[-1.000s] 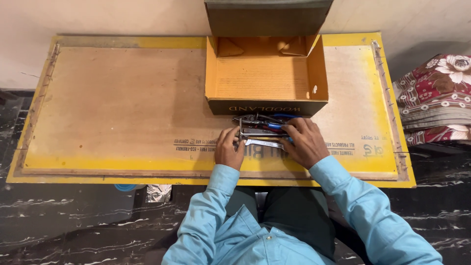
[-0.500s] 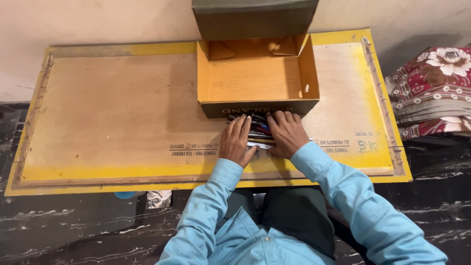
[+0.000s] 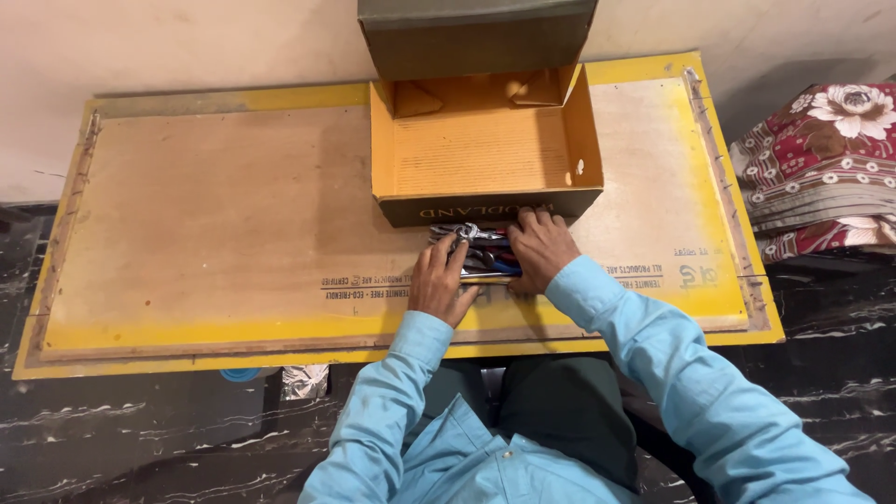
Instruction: The person sits on the floor and organizes various hand tools from a pile on a yellow board into a cardboard box. They pick up pliers, screwdrivers, and wrenches one by one, inspect them, and place them neatly inside the box.
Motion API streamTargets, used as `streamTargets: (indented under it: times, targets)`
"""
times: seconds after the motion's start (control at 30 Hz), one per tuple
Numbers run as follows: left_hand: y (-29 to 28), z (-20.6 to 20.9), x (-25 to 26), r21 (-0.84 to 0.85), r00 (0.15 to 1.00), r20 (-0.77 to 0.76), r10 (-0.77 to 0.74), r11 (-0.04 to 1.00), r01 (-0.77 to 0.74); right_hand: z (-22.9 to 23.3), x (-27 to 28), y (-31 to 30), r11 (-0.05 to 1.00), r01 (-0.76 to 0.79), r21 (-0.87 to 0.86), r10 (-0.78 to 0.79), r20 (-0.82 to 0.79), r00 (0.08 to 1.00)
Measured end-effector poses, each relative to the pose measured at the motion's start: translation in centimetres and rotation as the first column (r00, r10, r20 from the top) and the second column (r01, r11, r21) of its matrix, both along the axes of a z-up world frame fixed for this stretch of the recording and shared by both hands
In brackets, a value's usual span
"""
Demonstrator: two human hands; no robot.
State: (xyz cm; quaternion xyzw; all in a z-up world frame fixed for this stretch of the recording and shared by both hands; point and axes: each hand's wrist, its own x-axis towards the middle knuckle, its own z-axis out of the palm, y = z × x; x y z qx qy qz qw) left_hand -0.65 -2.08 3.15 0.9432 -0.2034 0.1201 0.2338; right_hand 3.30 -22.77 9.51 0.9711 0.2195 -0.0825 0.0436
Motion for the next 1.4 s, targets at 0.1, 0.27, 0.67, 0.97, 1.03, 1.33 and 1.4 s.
streamTargets:
  times: [0.1,0.27,0.67,0.97,1.03,1.33,1.4]
  targets:
    - [0.0,0.4,0.2,0.021,1.000,-0.026,-0.001,1.000,0.002,0.0,0.2,0.3,0.999,0.032,-0.005,-0.032,-0.007,0.999]
    - [-0.1,0.8,0.6,0.038,0.999,-0.037,0.001,0.999,0.000,-0.8,0.3,-0.3,0.994,0.020,0.110,-0.018,-0.021,1.000]
    - [0.2,0.2,0.9,-0.036,1.000,-0.010,-0.006,0.999,0.005,-1.5,0.4,-0.6,0.974,0.057,0.219,-0.043,-0.068,0.997]
    - [0.8,0.5,1.7,-0.001,0.999,-0.020,-0.049,0.999,0.049,-1.0,1.2,0.0,0.980,0.171,0.105,-0.146,-0.207,0.967]
    - [0.8,0.6,2.0,0.011,0.998,-0.018,-0.067,0.998,0.067,-0.6,1.2,0.2,0.977,0.191,0.092,-0.166,-0.228,0.959]
    - [0.4,1.7,3.3,0.085,0.990,-0.076,-0.116,0.989,0.122,0.4,1.2,0.0,0.946,0.239,0.217,-0.157,-0.339,0.928]
    - [0.5,1.7,3.5,0.128,0.992,-0.076,-0.099,0.986,0.108,0.7,1.3,-0.1,0.941,0.254,0.224,-0.159,-0.371,0.915]
